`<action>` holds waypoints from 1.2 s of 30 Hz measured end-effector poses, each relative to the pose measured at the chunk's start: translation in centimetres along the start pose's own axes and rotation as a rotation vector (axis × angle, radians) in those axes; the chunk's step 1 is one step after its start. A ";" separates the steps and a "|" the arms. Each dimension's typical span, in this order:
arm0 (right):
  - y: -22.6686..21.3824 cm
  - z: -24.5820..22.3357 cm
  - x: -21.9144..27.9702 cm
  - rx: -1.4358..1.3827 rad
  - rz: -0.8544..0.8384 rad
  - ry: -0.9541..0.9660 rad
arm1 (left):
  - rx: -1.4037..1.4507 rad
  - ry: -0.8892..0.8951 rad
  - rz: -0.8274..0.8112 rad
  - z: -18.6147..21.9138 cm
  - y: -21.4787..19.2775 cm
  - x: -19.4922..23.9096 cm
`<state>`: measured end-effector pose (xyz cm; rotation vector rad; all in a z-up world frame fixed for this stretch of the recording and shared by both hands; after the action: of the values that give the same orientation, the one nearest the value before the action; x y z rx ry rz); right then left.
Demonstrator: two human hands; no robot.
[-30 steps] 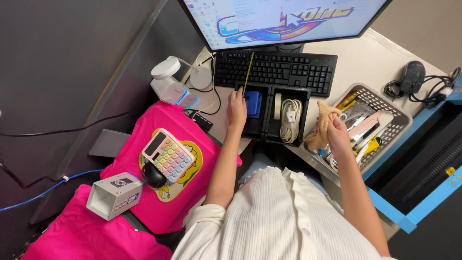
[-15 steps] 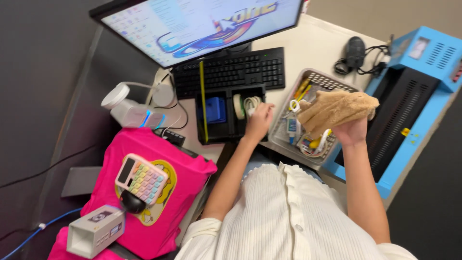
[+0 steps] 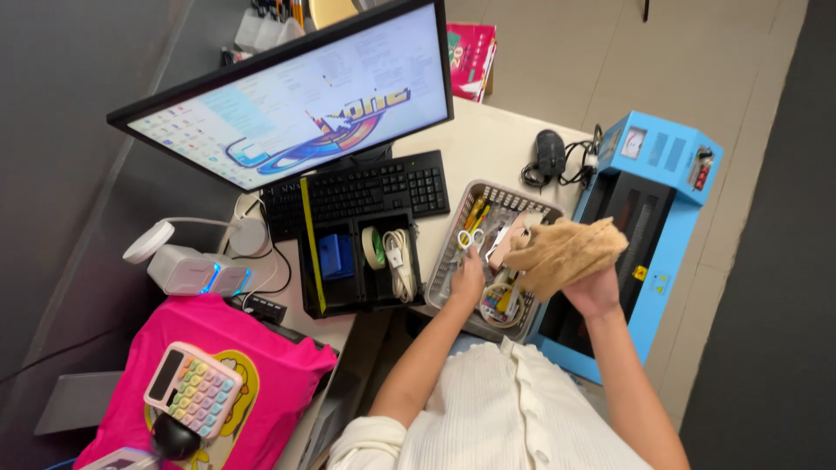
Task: The person wipes a white power adapter and a white USB cable with a beige cloth. They then wipe a white pen and a small white rectangular object with the same cloth. The items are handled one at a time over a desk with a computer monitor and a basket of tools.
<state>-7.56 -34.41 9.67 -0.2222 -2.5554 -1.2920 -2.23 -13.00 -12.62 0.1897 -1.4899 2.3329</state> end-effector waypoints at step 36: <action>-2.0 -1.2 0.7 -0.003 0.055 0.049 | 0.242 0.164 0.054 2.7 -4.6 -2.0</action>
<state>-8.50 -36.56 8.98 -0.2558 -2.4887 -1.2661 1.13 -14.18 -8.19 0.0194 -1.1483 2.5018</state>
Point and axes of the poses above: each hand's wrist, its own x-axis away from the middle knuckle, its own y-axis out of the palm, z = x × y, the point moved 1 cm from there along -x, towards the middle knuckle, and after that the axes turned 2 degrees about x, right-handed, at the moved point
